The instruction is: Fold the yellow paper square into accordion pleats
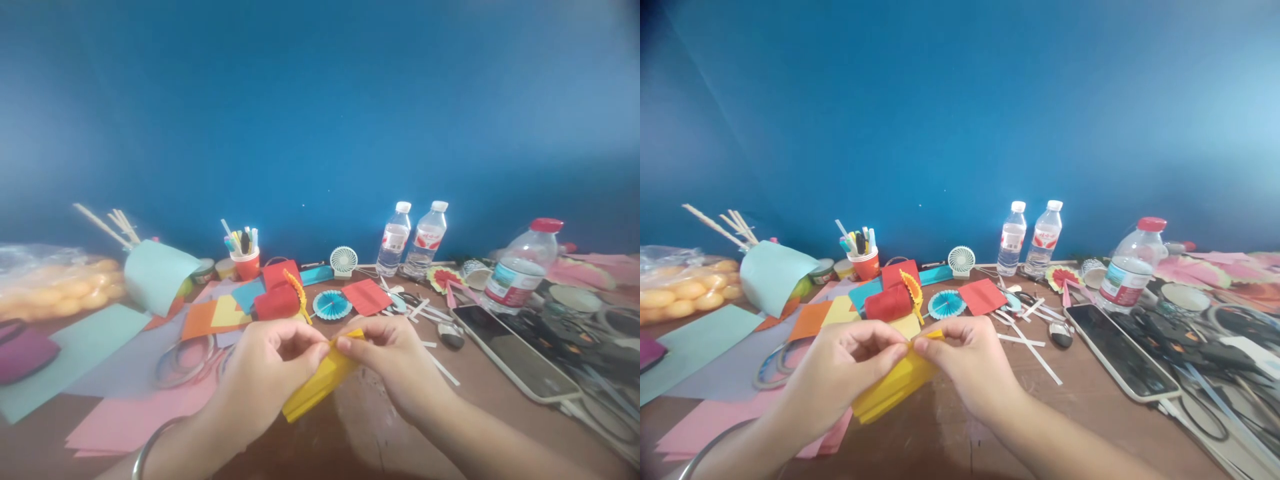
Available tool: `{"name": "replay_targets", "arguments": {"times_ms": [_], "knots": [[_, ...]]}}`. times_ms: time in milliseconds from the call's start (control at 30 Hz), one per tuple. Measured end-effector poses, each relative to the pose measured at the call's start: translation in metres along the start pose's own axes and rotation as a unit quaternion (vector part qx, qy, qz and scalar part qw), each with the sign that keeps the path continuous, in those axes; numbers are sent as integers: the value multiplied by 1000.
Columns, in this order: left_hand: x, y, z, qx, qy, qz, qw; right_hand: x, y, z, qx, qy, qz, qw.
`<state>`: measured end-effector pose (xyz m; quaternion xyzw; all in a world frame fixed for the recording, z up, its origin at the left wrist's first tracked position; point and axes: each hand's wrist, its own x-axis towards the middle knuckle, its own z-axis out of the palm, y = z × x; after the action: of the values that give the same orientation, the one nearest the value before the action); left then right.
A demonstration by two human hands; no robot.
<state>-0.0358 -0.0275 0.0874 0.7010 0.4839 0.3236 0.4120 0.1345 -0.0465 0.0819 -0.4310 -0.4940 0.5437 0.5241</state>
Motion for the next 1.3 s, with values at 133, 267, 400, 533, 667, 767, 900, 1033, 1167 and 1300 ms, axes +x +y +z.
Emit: {"name": "replay_targets", "arguments": {"times_ms": [133,267,400,533,667,767,900,1033,1167,1300], "knots": [[1,-4,-2,19,-2,1,1000,1,2,-1,10,-13,-16,1000],[2,-1,-4,26,-8,-4,1000,1,6,-2,42,-30,-36,998],[2,2,-6,13,-16,-12,1000,1,13,-4,85,24,-25,996],[3,4,-6,12,-16,-18,1000,1,10,-5,80,26,-41,996],[4,0,-3,20,-23,-11,999,-1,-1,-2,-66,-12,-47,997],[7,-3,-4,24,-33,-6,999,0,-5,-3,-113,29,-42,992],[12,2,-13,28,-26,-16,999,8,-4,-13,-40,59,-31,997],[17,9,-23,43,-8,-1,999,15,-1,-21,-27,80,-49,995],[21,10,-36,50,16,24,998,19,0,-31,-45,104,-73,991],[19,13,-45,126,160,84,975,19,-3,-33,-95,131,-105,981]]}}
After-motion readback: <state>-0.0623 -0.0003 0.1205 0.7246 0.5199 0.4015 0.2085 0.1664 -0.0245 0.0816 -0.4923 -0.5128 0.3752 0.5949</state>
